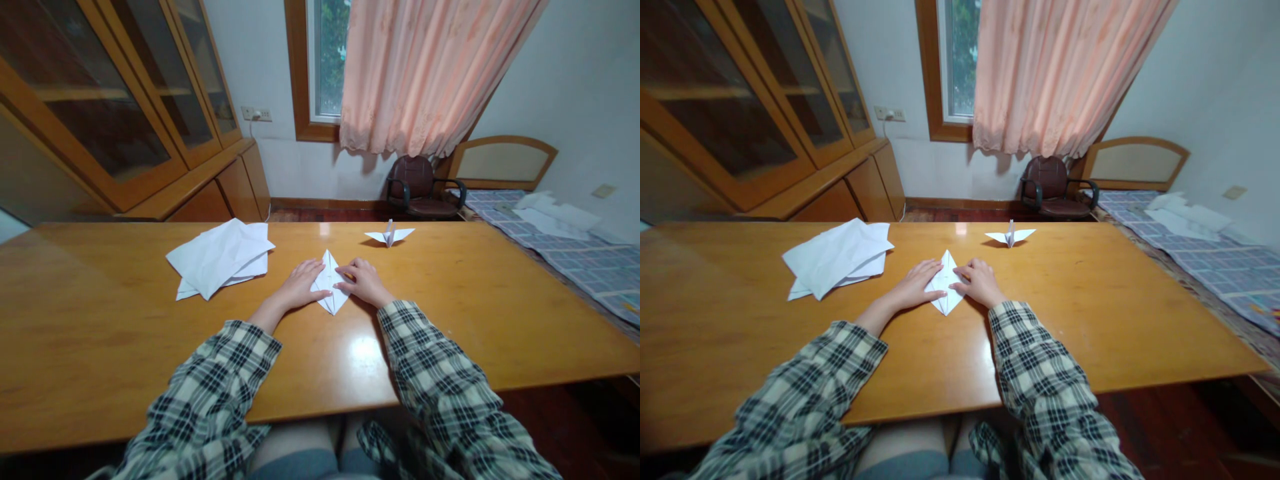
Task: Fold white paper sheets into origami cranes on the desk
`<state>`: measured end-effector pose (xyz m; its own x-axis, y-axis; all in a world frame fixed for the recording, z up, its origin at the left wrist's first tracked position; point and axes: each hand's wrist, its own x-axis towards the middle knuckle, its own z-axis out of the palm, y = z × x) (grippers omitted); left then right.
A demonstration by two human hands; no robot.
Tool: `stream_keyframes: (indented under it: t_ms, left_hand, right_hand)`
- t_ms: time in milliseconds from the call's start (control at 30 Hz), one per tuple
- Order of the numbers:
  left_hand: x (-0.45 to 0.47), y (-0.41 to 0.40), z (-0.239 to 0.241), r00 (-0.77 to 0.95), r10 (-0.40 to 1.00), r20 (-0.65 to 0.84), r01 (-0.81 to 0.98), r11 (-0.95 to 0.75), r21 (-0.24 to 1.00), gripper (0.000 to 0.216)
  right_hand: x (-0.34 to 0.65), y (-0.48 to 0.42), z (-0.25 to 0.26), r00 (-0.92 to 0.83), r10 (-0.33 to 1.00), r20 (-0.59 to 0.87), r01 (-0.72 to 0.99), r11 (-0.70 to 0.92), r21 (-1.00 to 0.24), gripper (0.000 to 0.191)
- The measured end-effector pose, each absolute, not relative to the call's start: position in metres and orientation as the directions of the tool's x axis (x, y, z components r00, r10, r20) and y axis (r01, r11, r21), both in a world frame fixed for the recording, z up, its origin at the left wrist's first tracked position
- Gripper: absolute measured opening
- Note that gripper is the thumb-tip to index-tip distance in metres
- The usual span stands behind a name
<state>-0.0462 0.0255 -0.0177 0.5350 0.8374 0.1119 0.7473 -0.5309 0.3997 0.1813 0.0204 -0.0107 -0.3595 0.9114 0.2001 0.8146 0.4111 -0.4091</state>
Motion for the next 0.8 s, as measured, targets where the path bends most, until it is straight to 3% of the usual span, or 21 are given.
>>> stream_keyframes:
  t_ms: [400, 567, 700, 800]
  left_hand:
    - [-0.045, 0.022, -0.014, 0.581, 0.814, 0.012, 0.76, -0.548, 0.35, 0.112]
    - [-0.044, 0.024, -0.019, 0.588, 0.808, 0.029, 0.756, -0.562, 0.337, 0.114]
    - [-0.045, 0.024, -0.021, 0.589, 0.806, 0.056, 0.747, -0.57, 0.342, 0.113]
    - [-0.045, 0.021, -0.019, 0.579, 0.812, 0.075, 0.749, -0.565, 0.346, 0.112]
  right_hand:
    - [0.181, 0.014, -0.005, -0.408, 0.897, 0.172, 0.82, 0.443, -0.362, 0.069]
    - [0.18, 0.01, -0.002, -0.434, 0.887, 0.156, 0.828, 0.461, -0.318, 0.079]
    - [0.179, 0.009, -0.002, -0.427, 0.889, 0.167, 0.829, 0.459, -0.321, 0.082]
    - [0.179, 0.01, -0.004, -0.366, 0.912, 0.183, 0.835, 0.409, -0.368, 0.072]
